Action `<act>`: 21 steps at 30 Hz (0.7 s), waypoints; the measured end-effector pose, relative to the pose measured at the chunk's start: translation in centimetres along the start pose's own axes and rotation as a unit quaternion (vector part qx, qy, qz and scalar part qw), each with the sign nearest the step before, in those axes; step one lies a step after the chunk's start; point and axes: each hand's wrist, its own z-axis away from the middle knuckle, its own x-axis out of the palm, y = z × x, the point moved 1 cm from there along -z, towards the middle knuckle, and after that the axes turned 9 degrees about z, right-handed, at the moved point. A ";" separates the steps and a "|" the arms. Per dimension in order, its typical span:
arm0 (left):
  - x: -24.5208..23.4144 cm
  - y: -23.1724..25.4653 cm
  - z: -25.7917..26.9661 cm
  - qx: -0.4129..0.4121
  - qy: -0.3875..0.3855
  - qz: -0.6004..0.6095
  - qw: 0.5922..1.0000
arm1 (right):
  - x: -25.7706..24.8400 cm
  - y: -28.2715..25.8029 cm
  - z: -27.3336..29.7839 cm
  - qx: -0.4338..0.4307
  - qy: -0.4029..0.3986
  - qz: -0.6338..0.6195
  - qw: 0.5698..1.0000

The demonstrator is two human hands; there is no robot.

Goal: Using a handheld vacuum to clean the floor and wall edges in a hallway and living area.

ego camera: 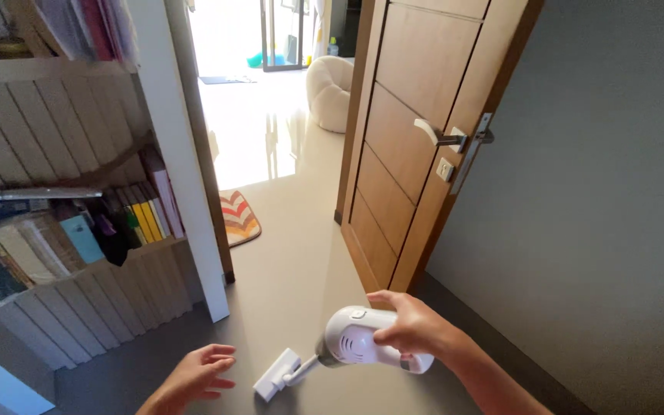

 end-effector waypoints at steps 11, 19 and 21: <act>7.0 3.4 1.0 0.022 -0.078 -0.014 0.997 | 2.9 5.2 -3.1 0.014 0.060 -0.143 0.988; 1.8 5.7 -2.1 0.034 -0.071 0.004 0.997 | 8.6 2.6 -12.9 0.059 -0.017 -0.470 0.880; -0.5 5.0 -5.6 0.003 -0.050 0.008 0.999 | 8.9 0.2 -14.6 0.054 -0.038 -0.512 0.856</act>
